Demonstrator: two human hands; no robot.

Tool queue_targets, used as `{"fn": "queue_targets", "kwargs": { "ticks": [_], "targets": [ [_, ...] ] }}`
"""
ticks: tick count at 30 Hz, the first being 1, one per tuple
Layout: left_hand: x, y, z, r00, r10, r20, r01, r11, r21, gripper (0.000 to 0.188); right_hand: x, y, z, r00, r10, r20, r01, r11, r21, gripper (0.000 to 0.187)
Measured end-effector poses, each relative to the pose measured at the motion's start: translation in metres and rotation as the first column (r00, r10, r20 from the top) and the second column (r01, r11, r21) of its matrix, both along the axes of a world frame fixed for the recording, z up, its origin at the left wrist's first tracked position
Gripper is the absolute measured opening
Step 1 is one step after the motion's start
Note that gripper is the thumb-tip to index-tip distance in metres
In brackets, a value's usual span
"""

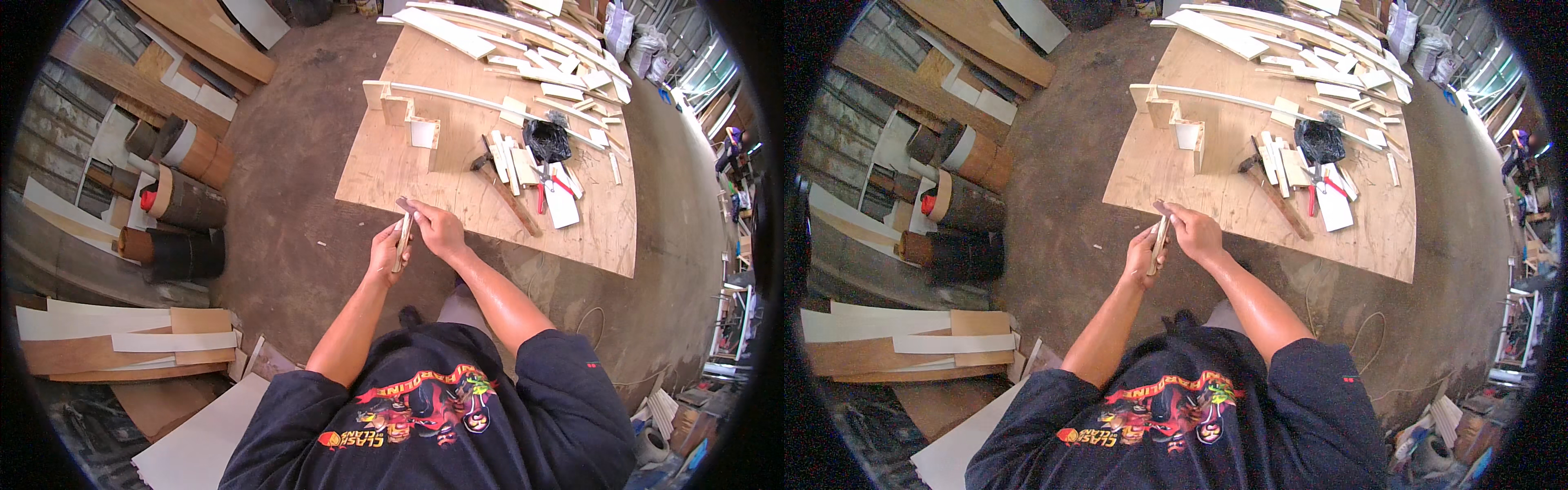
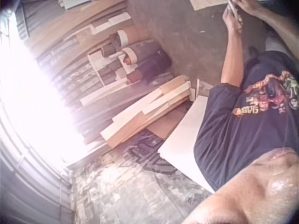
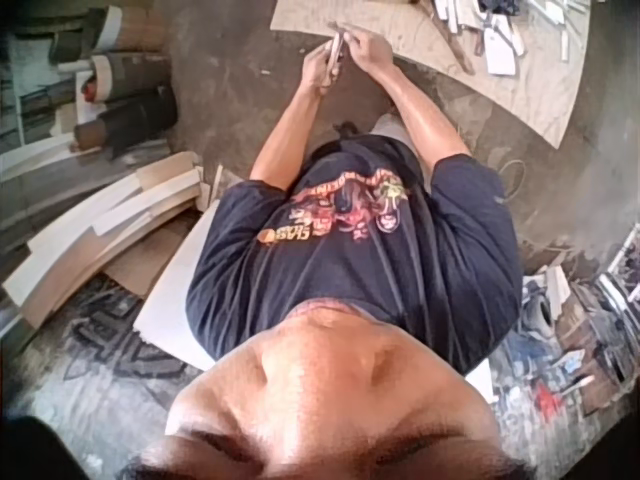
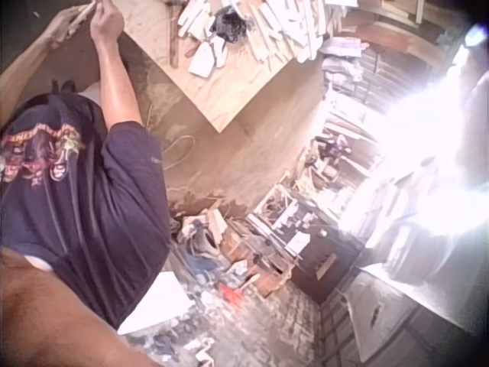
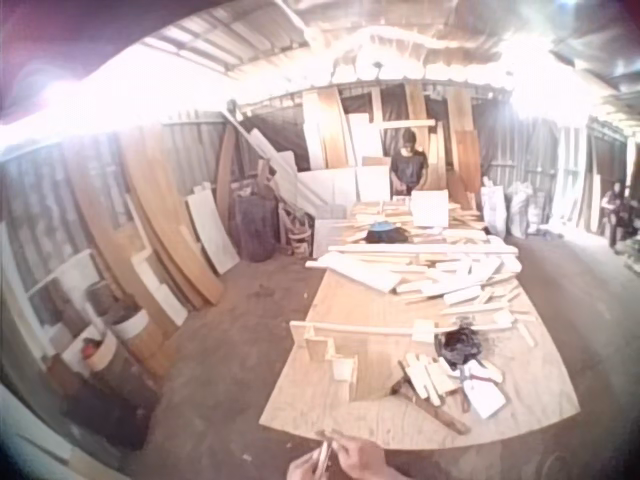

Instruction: The person aligns and hammers small wooden blocks into a staggered staircase shape using pliers to hold pieces in place.

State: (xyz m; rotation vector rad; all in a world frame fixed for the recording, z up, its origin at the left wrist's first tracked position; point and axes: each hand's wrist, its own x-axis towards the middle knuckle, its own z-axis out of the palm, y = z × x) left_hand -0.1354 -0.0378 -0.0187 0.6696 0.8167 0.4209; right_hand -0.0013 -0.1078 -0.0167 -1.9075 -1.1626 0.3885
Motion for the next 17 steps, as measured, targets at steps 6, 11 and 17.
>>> {"fn": "queue_targets", "kwargs": {
  "ticks": [6, 11, 17],
  "targets": [
    [-0.007, 0.006, -0.020, 1.000, 0.008, 0.027, -0.007, 0.999, -0.038, 0.022, -0.011, -0.005, -0.006, 0.989, 0.147, 0.010, -0.147, 0.988, 0.039, 0.031],
    [-0.007, 0.009, -0.017, 0.998, 0.006, 0.067, -0.005, 1.000, -0.014, 0.020, -0.015, -0.008, -0.005, 0.974, 0.180, 0.135, -0.195, 0.975, 0.110, 0.030],
    [-0.001, 0.010, -0.027, 0.995, -0.063, 0.075, 0.063, 0.998, -0.002, 0.029, -0.006, -0.013, 0.012, 0.976, 0.215, 0.034, -0.216, 0.976, 0.018, 0.034]
  ]
}}
